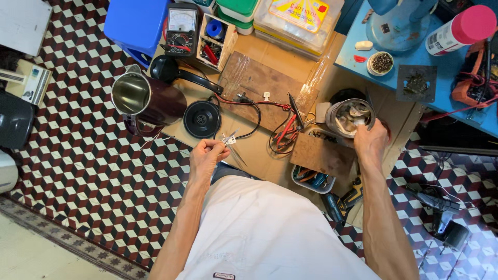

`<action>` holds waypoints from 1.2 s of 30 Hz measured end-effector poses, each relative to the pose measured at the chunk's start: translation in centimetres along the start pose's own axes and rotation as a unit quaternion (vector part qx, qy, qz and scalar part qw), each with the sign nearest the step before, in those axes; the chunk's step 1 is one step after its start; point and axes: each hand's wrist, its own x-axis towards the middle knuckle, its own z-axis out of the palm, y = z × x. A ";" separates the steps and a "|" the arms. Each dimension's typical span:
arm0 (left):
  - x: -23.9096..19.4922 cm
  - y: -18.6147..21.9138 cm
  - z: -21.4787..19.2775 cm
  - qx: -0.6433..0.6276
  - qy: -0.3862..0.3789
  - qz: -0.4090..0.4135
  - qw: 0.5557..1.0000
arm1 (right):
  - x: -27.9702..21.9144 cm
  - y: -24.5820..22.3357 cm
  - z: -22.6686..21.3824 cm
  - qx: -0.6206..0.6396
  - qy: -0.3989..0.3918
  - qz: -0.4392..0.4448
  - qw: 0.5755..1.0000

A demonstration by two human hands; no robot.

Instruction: The person tests a small white electrical component with multimeter probes, then uses scissors to cut a piece of white tape and wraps it around the component. The person continues to adjust the component and tape with both hands.

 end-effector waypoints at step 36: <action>15.5 8.7 -3.4 0.114 -0.167 -0.062 0.977 | -11.2 -11.4 20.5 0.151 -0.033 0.229 0.961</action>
